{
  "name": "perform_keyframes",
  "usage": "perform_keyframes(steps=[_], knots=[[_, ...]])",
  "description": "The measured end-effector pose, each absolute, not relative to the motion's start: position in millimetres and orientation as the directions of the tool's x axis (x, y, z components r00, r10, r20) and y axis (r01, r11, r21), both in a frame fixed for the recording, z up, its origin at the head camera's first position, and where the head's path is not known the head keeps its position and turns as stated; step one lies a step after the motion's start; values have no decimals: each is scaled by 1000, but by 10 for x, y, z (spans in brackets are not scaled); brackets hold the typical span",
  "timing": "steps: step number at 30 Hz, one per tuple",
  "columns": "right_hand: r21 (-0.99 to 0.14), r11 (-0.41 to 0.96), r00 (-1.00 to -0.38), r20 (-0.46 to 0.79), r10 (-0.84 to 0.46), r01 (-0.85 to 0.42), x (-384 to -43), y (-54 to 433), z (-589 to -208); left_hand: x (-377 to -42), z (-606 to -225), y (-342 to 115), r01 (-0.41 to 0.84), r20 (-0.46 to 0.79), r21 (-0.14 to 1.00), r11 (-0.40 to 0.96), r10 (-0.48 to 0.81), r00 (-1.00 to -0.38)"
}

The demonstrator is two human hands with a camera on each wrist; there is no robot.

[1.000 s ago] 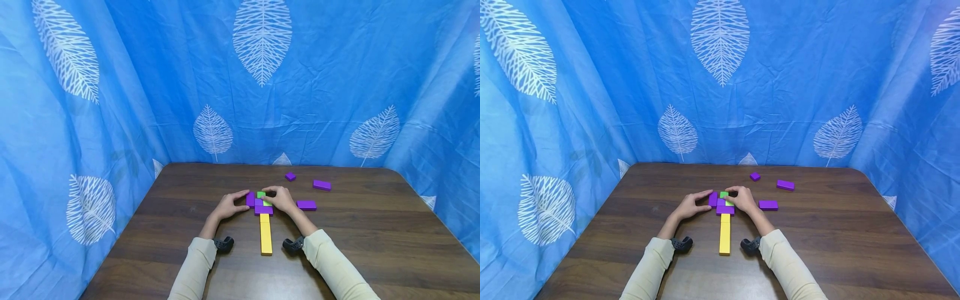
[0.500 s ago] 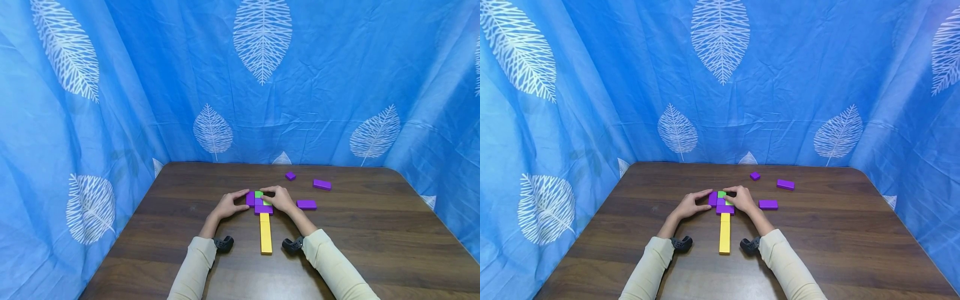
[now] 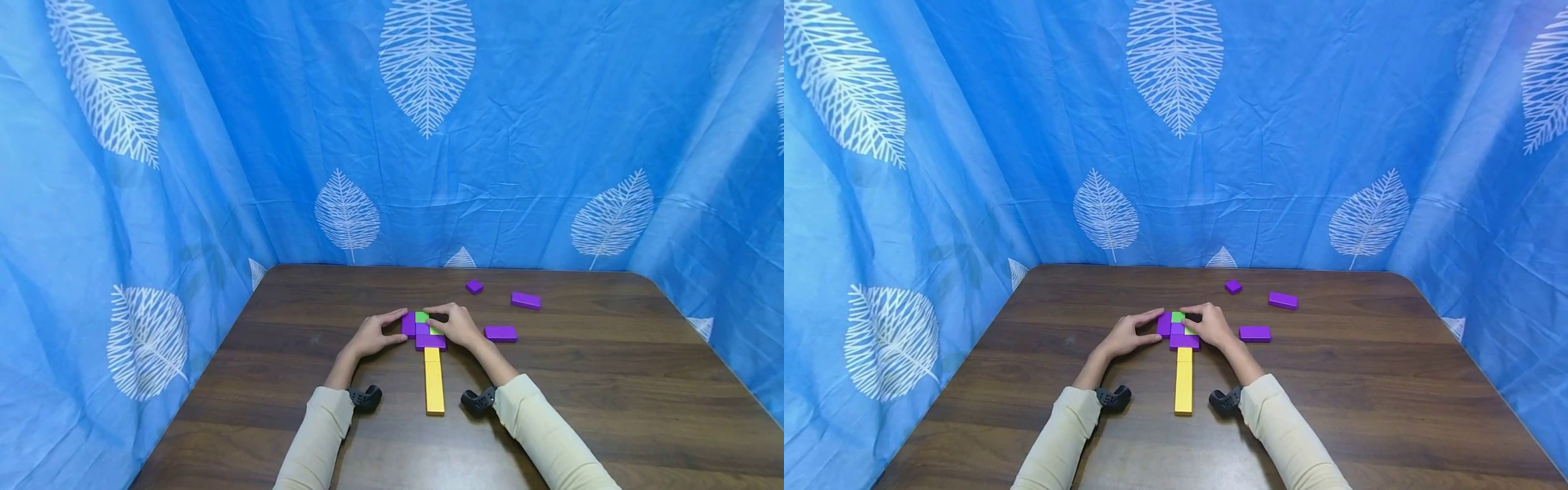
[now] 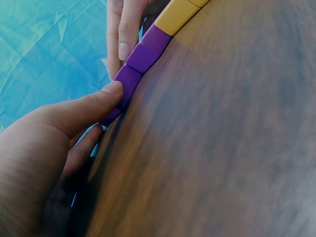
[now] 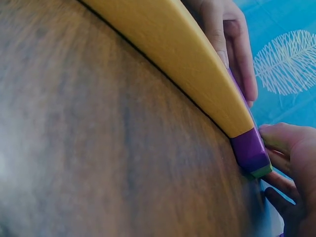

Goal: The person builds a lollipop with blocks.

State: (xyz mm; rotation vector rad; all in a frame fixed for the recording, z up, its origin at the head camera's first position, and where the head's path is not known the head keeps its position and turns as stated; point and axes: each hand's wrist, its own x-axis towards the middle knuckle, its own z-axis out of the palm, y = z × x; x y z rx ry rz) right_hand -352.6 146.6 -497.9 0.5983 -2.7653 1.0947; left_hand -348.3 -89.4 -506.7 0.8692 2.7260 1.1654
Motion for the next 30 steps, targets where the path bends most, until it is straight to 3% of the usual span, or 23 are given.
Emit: perform_keyframes(steps=[30], knots=[[-646,658,-921,235,-311,-387,-3551,1473,-4988,-3499,-5046,-887,467,136,675,571,526,-840]])
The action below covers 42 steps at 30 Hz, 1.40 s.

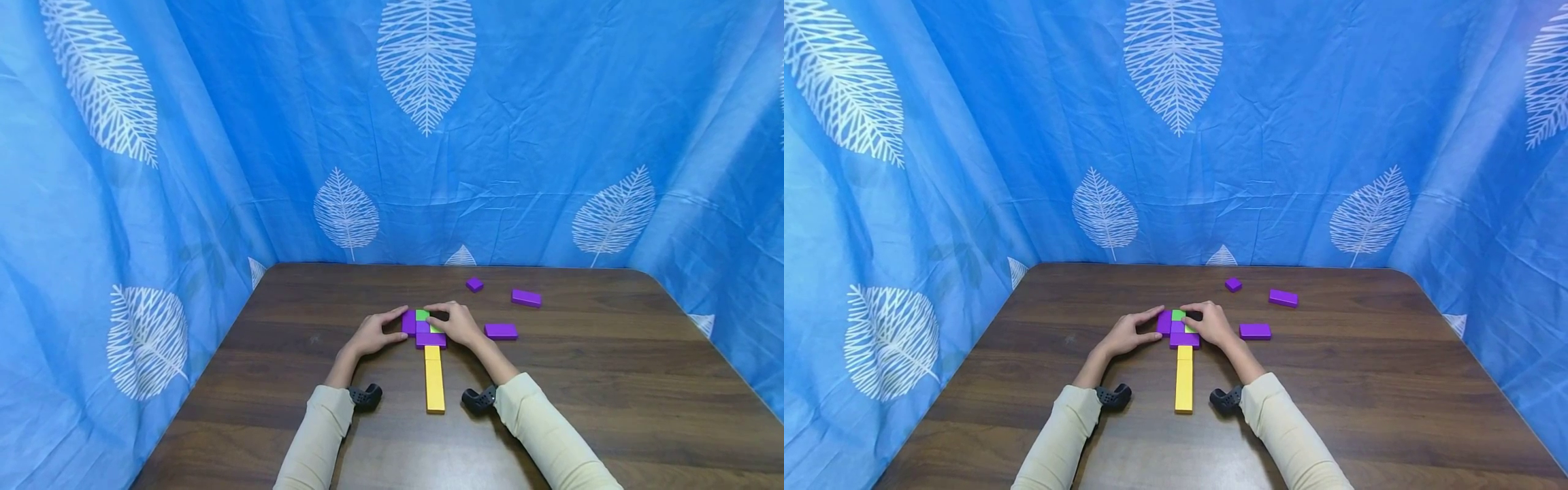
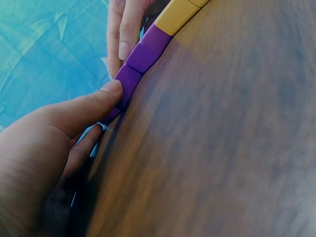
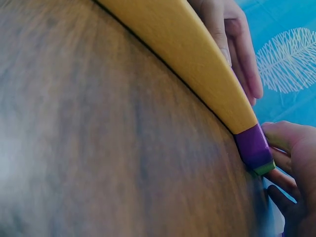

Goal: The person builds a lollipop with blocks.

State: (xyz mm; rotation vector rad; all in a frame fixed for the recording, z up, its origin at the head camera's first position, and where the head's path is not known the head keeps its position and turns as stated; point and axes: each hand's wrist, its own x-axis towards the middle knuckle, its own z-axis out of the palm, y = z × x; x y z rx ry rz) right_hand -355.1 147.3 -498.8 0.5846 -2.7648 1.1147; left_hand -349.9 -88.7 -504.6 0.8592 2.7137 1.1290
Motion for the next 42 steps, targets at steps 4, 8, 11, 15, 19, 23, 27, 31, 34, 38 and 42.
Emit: perform_keyframes(steps=[4,8,11,15,19,23,27,31,34,38,42], knots=[[-641,662,-920,234,-315,-389,-3545,1471,-4985,-3493,-5040,-890,460,126,672,580,523,-843],[-639,664,-920,230,-317,-389,-3540,1469,-4983,-3488,-5041,-893,463,129,673,576,525,-841],[-637,662,-918,235,-320,-394,-3538,1467,-4984,-3489,-5043,-898,469,140,675,569,526,-839],[-639,661,-918,235,-319,-393,-3537,1468,-4985,-3491,-5042,-901,469,141,677,568,525,-839],[-646,662,-923,226,-311,-381,-3528,1466,-4983,-3485,-5039,-899,456,128,685,569,522,-843],[-644,664,-923,226,-310,-381,-3527,1464,-4982,-3481,-5040,-897,446,117,689,572,519,-847],[-645,658,-920,233,-316,-389,-3542,1470,-4973,-3489,-5042,-894,447,119,687,573,518,-847],[-653,645,-916,238,-324,-398,-3566,1480,-4963,-3499,-5042,-900,446,119,685,576,515,-849],[-664,630,-914,244,-325,-402,-3585,1501,-4964,-3497,-5045,-899,447,120,684,577,515,-849],[-681,612,-914,258,-312,-401,-3621,1549,-4932,-3490,-5051,-899,451,128,685,572,515,-848],[-677,598,-903,337,-266,-428,-3706,1651,-4877,-3491,-5049,-904,451,126,682,576,515,-848]])
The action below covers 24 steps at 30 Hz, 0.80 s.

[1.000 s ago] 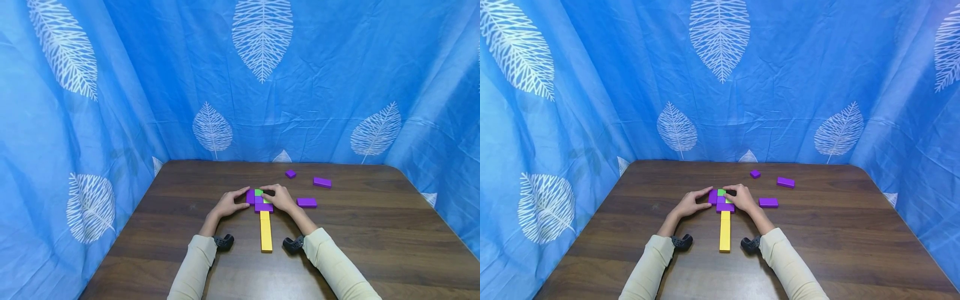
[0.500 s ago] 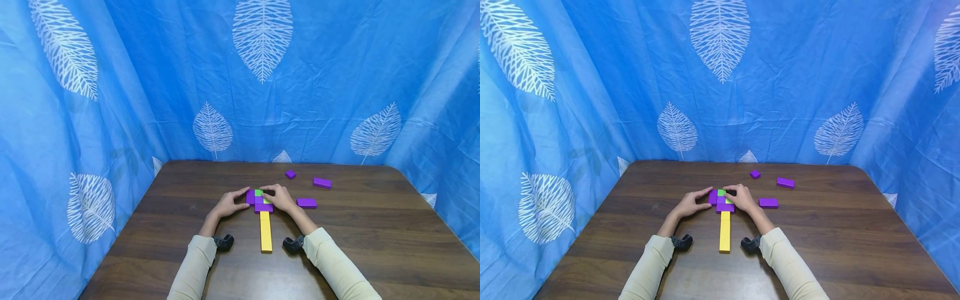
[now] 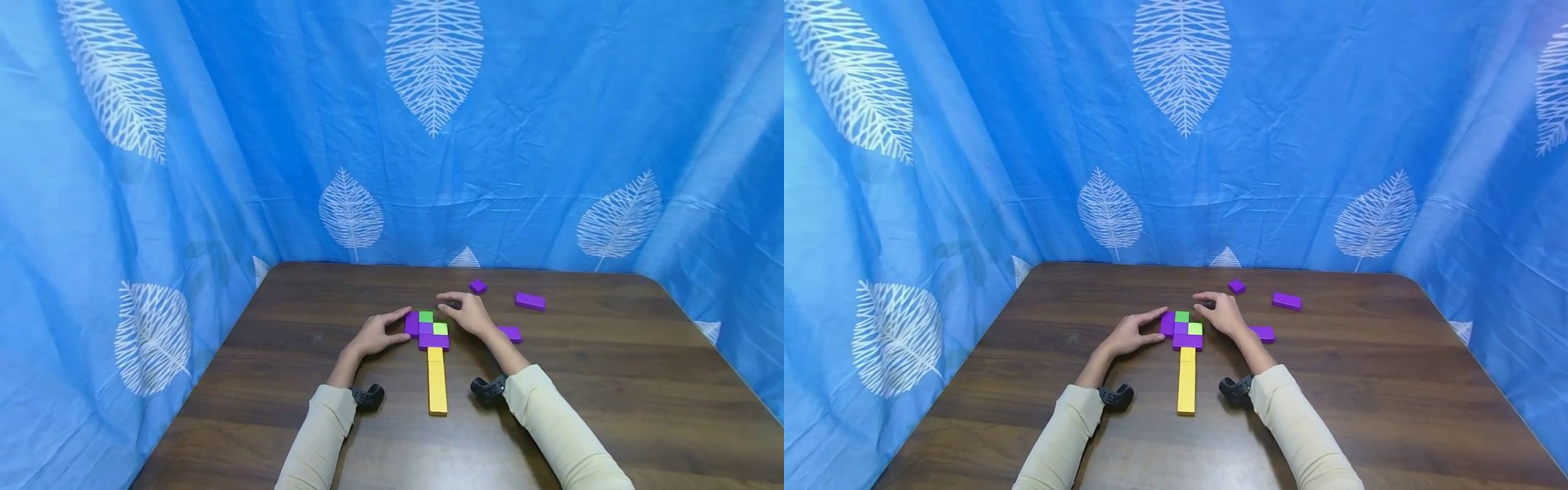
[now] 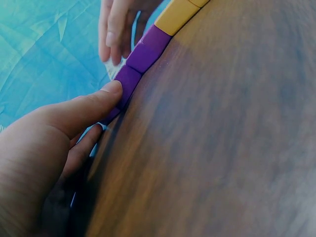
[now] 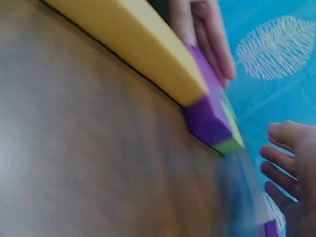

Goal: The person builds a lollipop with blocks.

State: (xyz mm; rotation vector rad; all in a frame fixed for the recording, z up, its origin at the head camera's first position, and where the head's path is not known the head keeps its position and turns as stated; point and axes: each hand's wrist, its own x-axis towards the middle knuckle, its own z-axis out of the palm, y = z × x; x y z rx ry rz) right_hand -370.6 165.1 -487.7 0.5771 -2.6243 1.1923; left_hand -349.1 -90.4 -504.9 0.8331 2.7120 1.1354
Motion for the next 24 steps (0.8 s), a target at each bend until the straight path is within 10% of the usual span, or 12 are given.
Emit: perform_keyframes(steps=[10,24], knots=[[-666,644,-885,465,-36,-376,-3961,1965,-4755,-3500,-5048,-914,438,109,680,589,509,-854],[-615,756,-945,327,-12,-222,-4084,2166,-4791,-3510,-5055,-909,447,121,680,582,512,-851]])
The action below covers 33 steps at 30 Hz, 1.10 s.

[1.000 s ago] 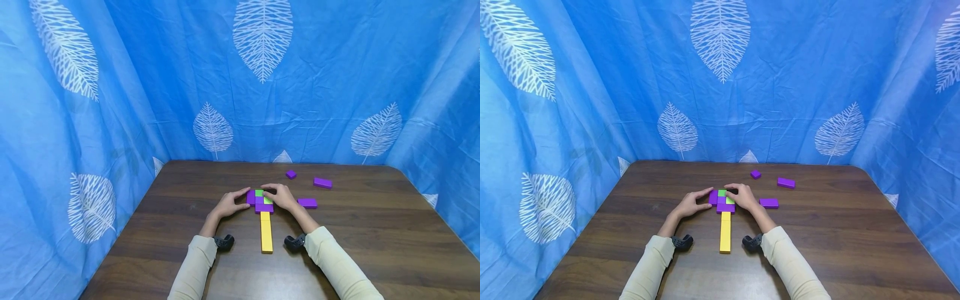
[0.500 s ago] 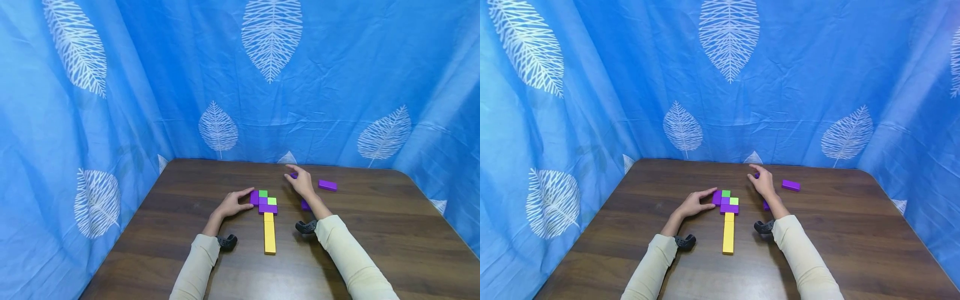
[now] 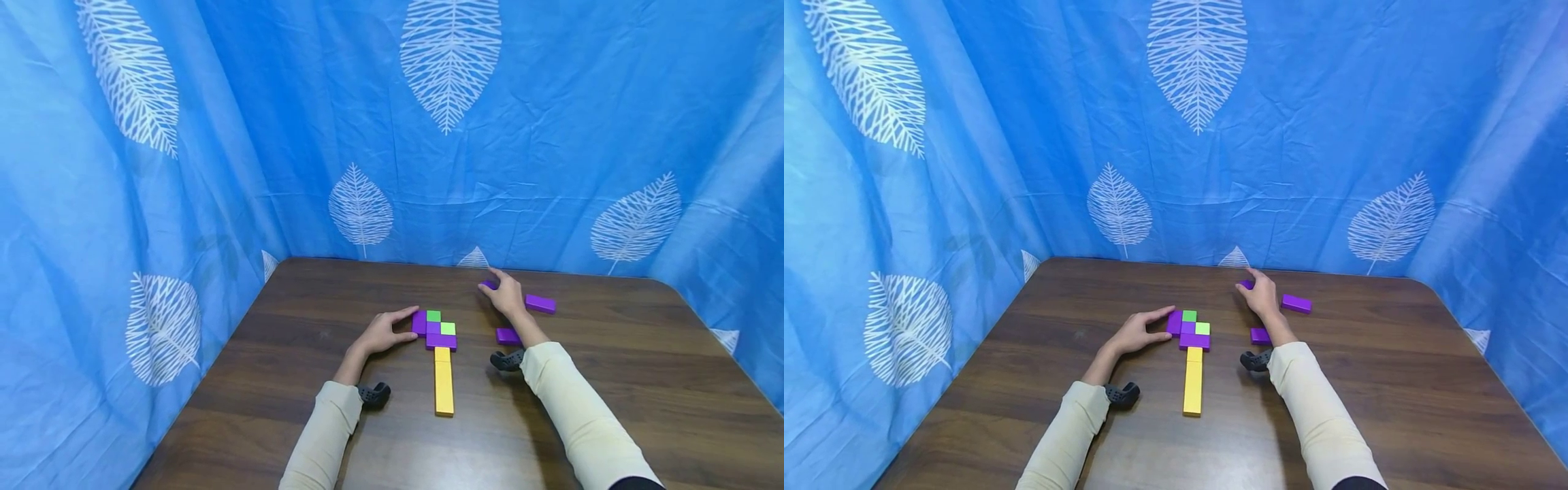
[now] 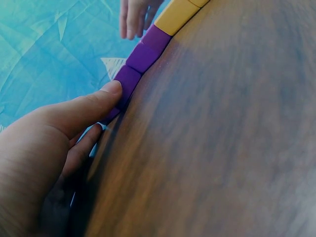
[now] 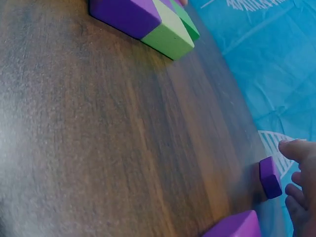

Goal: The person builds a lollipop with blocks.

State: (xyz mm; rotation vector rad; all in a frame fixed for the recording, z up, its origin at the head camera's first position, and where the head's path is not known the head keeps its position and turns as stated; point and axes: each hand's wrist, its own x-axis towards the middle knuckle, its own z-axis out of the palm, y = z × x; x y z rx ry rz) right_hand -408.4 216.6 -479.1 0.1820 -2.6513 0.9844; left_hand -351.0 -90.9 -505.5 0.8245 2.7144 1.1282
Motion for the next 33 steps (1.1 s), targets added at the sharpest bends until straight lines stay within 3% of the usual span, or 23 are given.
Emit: perform_keyframes(steps=[9,19,28,33], knots=[[-620,772,-981,195,-20,-139,-4058,2180,-4845,-3505,-5041,-896,440,115,677,590,506,-855],[-616,777,-984,176,-26,-130,-4063,2218,-4907,-3507,-5049,-900,432,111,690,581,504,-856],[-602,777,-974,219,-62,-185,-4001,2187,-4869,-3514,-5063,-913,427,106,692,582,503,-858],[-620,724,-951,247,-185,-302,-3918,2060,-4806,-3513,-5051,-911,430,106,692,580,507,-855]])
